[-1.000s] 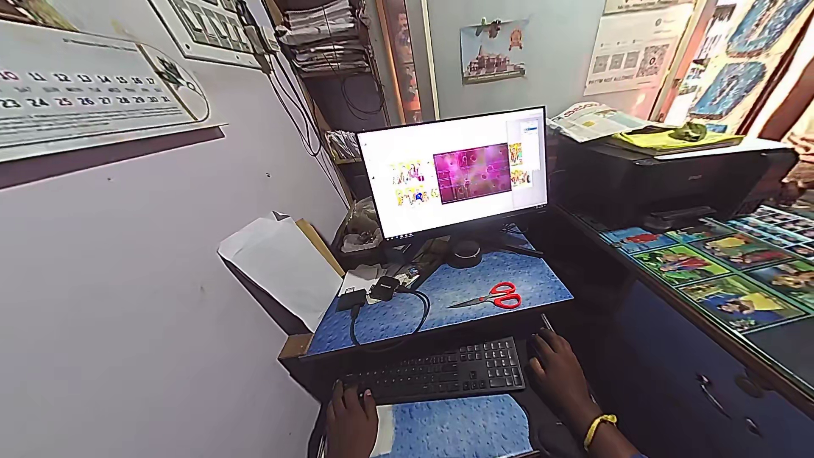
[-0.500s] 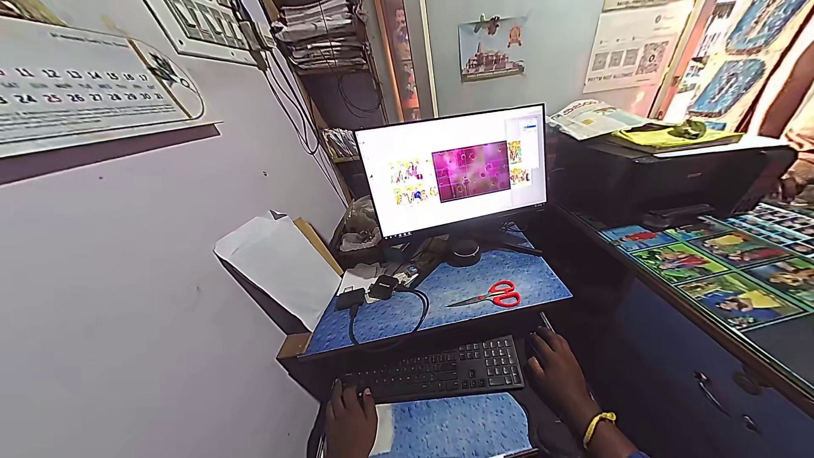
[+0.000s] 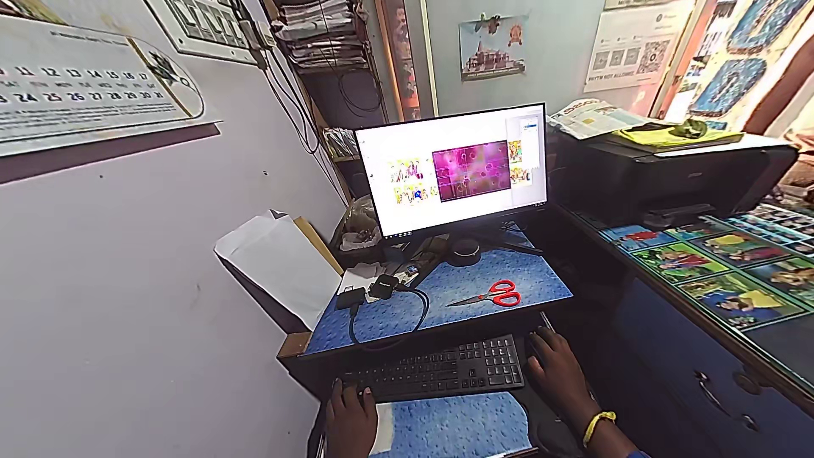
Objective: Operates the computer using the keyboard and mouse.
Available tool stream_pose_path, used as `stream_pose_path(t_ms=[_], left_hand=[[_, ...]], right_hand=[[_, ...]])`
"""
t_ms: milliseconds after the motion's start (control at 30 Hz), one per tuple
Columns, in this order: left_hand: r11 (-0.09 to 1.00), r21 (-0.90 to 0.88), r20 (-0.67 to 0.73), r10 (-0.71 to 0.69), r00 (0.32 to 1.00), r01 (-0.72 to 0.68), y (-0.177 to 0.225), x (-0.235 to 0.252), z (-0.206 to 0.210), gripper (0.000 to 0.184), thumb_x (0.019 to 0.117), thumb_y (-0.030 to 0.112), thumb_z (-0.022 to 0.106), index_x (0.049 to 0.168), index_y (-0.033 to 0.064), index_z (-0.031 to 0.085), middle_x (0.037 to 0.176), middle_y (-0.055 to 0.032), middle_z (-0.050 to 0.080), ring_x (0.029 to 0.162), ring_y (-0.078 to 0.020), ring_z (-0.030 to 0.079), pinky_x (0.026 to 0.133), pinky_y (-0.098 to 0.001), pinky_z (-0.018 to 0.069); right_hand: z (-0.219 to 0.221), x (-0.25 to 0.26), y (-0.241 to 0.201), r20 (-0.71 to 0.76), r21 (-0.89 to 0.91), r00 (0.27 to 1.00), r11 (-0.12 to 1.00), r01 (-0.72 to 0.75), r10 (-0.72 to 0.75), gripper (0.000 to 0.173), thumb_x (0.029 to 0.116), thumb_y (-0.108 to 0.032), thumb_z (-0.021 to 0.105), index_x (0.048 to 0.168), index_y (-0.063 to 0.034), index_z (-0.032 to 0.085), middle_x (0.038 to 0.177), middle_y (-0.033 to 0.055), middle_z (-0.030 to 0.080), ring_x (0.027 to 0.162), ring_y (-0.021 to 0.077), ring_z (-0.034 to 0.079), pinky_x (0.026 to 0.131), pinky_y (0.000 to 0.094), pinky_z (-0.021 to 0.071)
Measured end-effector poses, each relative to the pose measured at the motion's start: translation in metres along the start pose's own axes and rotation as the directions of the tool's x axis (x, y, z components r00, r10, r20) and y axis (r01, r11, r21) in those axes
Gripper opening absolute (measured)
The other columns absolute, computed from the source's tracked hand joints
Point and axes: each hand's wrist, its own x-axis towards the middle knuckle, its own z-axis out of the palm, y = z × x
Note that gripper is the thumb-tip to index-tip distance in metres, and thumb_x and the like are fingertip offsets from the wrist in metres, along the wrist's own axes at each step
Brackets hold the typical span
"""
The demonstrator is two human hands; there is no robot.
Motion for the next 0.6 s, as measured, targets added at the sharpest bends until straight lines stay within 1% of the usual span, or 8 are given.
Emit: stream_pose_path(t_ms=[200, 467, 600], left_hand=[[1.0, -0.01, -0.004, 0.001, 1.0, -0.001, -0.0002, -0.0012, 0.0, 0.055, 0.1004, 0.038, 0.041, 0.121, -0.0075, 0.064, 0.151, -0.0321, 0.044, 0.134, -0.0498, 0.05, 0.109, -0.0593, 0.0417], [1.0, 0.0, -0.001, -0.001, 1.0, 0.001, 0.0001, -0.0001, -0.0002, 0.054, 0.1005, 0.037, 0.042, 0.121, -0.0074, 0.064, 0.151, -0.032, 0.044, 0.134, -0.0502, 0.049, 0.109, -0.0593, 0.042], [1.0, -0.006, -0.002, -0.001, 1.0, 0.001, -0.0002, -0.0004, 0.0003, 0.056, 0.1009, 0.039, 0.041, 0.12, -0.0077, 0.064, 0.152, -0.0317, 0.043, 0.134, -0.0503, 0.05, 0.108, -0.0594, 0.0425]], right_hand=[[-0.0007, -0.0005, -0.0011, -0.002, -0.01, 1.0, 1.0, -0.024, 0.024, 0.047, 0.0891, -0.038, 0.055, 0.128, -0.0164, 0.072, 0.142, 0.0115, 0.061, 0.131, 0.0325, 0.057, 0.105, 0.0475, 0.0495], [-0.001, 0.0006, -0.0012, 0.0, -0.019, 0.999, 0.999, -0.035, 0.035, 0.048, 0.0892, -0.038, 0.055, 0.129, -0.0163, 0.071, 0.142, 0.0116, 0.06, 0.132, 0.0325, 0.056, 0.107, 0.047, 0.0487], [-0.0021, 0.0003, -0.0018, 0.007, -0.02, 0.999, 0.999, -0.042, 0.042, 0.048, 0.0896, -0.038, 0.055, 0.129, -0.0163, 0.071, 0.143, 0.012, 0.06, 0.132, 0.0326, 0.056, 0.107, 0.0467, 0.0484]])
